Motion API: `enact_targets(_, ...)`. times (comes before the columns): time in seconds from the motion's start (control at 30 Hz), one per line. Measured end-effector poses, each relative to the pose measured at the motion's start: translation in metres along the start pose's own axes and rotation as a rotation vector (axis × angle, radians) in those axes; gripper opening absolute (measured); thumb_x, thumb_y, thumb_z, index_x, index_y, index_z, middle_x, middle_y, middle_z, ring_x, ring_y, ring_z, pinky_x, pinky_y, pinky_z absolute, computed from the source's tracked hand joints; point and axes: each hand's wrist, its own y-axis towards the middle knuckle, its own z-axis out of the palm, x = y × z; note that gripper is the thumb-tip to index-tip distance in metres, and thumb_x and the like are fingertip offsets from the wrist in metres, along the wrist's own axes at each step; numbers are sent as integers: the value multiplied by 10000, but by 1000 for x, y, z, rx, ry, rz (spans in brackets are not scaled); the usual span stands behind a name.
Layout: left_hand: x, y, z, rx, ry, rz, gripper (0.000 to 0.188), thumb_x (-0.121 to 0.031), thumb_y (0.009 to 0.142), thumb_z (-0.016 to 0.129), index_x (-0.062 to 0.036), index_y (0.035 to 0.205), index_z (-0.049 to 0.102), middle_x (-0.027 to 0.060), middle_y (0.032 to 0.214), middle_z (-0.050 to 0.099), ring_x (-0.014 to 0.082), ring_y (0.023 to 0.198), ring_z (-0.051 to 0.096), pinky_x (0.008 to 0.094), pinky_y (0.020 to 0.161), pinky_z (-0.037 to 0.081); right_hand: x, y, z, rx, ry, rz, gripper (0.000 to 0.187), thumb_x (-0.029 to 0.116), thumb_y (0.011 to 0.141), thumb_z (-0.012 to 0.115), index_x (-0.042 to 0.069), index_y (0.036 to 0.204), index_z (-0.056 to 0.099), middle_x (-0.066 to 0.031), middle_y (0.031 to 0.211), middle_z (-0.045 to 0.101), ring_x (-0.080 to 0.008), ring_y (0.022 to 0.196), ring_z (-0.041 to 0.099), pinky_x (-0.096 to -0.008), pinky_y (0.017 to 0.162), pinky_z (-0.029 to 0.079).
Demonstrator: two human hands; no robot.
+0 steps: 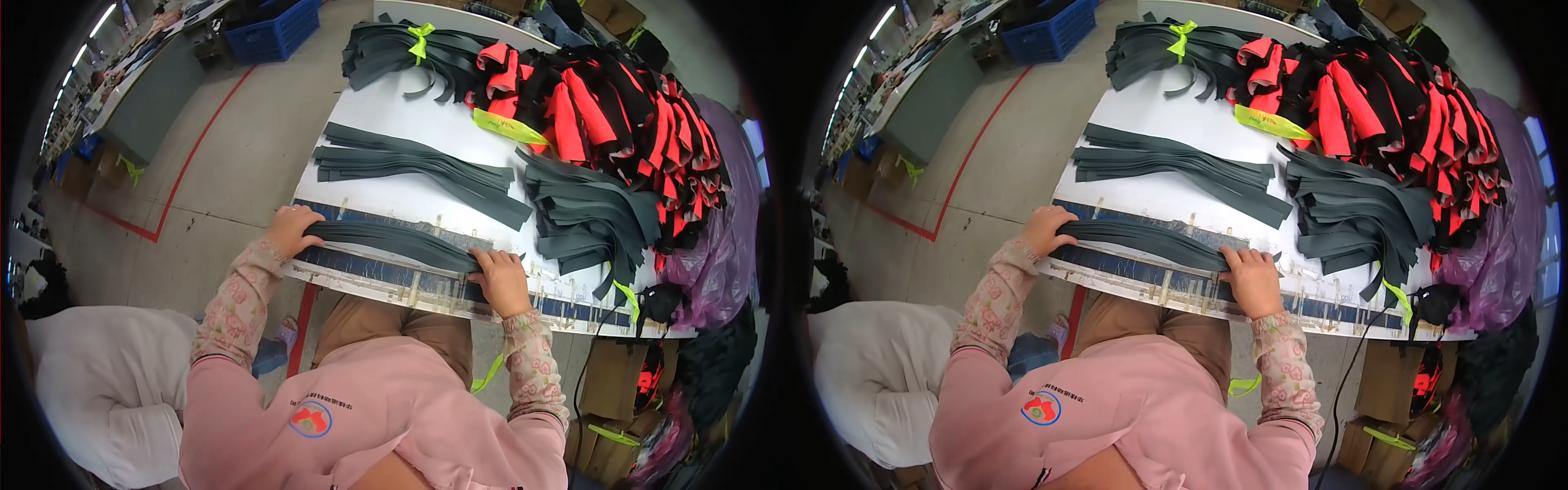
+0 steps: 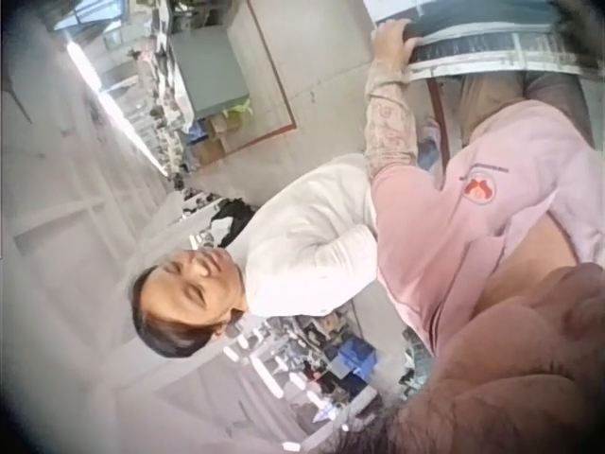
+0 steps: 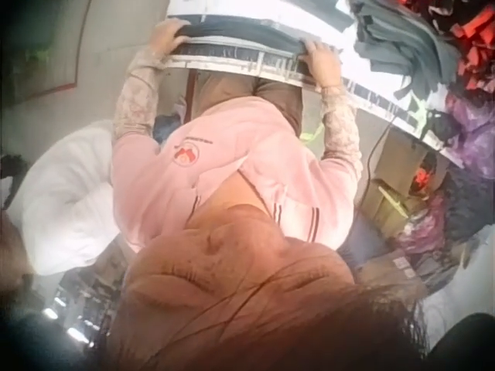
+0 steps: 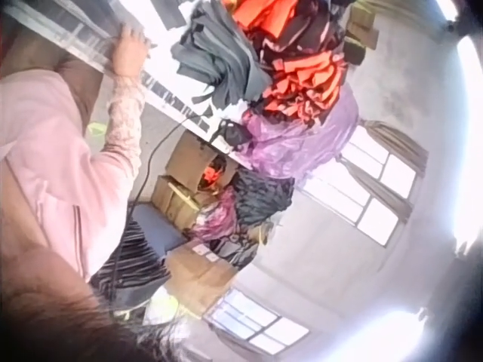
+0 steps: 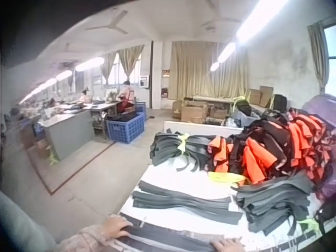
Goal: Organizing and counting dark grey flexible strips on a marked measurement board.
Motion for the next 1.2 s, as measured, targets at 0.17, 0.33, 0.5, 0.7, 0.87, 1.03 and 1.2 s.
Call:
enact_targets(0.17, -5, -8, 4, -1, 7, -84, 451, -323, 679, 808, -159, 1080, 679, 64, 1021, 606, 291, 1040, 548, 412, 909, 392, 0, -10, 18, -44, -124, 23, 529, 275, 768, 743, 150, 1253, 571, -50, 985, 604, -248, 972, 591, -530, 1012, 377)
enact_targets(0.33, 6, -17, 7, -56, 73, -316, 513, -324, 654, 858, -190, 1119, 687, 108, 1253, 525, 312, 1235, 433, 450, 1080, 292, -4, -16, 10, -111, -29, 314, 779, 436, 650, 816, 153, 1319, 534, -139, 1299, 528, -355, 1323, 398, -638, 1116, 180)
enact_targets(0.5, 1, -14, 12, -100, -133, -294, 674, -175, 617, 880, -182, 1234, 610, 145, 1336, 449, 351, 1266, 402, 450, 1080, 348, -14, -21, 17, -175, 30, 324, 791, 438, 649, 817, 147, 1323, 523, -127, 1297, 518, -362, 1310, 405, -624, 1114, 200)
enact_targets(0.7, 1, -5, 16, 8, -289, -99, 562, -112, 639, 837, -144, 1169, 652, 131, 1276, 499, 341, 1177, 474, 439, 1028, 383, -21, -22, 28, -158, 178, 196, 700, 408, 663, 814, 125, 1254, 568, -102, 1107, 576, -323, 1138, 497, -550, 1065, 299)
enact_targets(0.87, 20, -15, 26, -119, -387, -210, 494, -80, 639, 819, -130, 1109, 673, 121, 1257, 514, 324, 1156, 489, 426, 1005, 397, -36, -37, 10, -231, 191, 256, 574, 314, 647, 843, 92, 1133, 634, -132, 1183, 561, -331, 1185, 485, -505, 1052, 332)
enact_targets(1.03, 8, -10, 29, -285, -352, -228, 533, -39, 607, 823, -124, 1107, 661, 116, 1280, 498, 325, 1204, 471, 418, 1039, 392, -47, -43, 28, -275, 718, 337, 597, 206, 687, 838, 92, 1215, 583, -169, 1330, 481, -352, 1278, 453, -417, 1053, 392)
enact_targets(1.2, -5, -2, 25, -263, -492, -219, 547, -11, 597, 822, -97, 1105, 638, 112, 1245, 507, 292, 1176, 503, 375, 1020, 413, -36, -41, 28, -358, 768, 188, 474, 161, 807, 733, 61, 1237, 559, -150, 1298, 490, -328, 1184, 510, -367, 1018, 413)
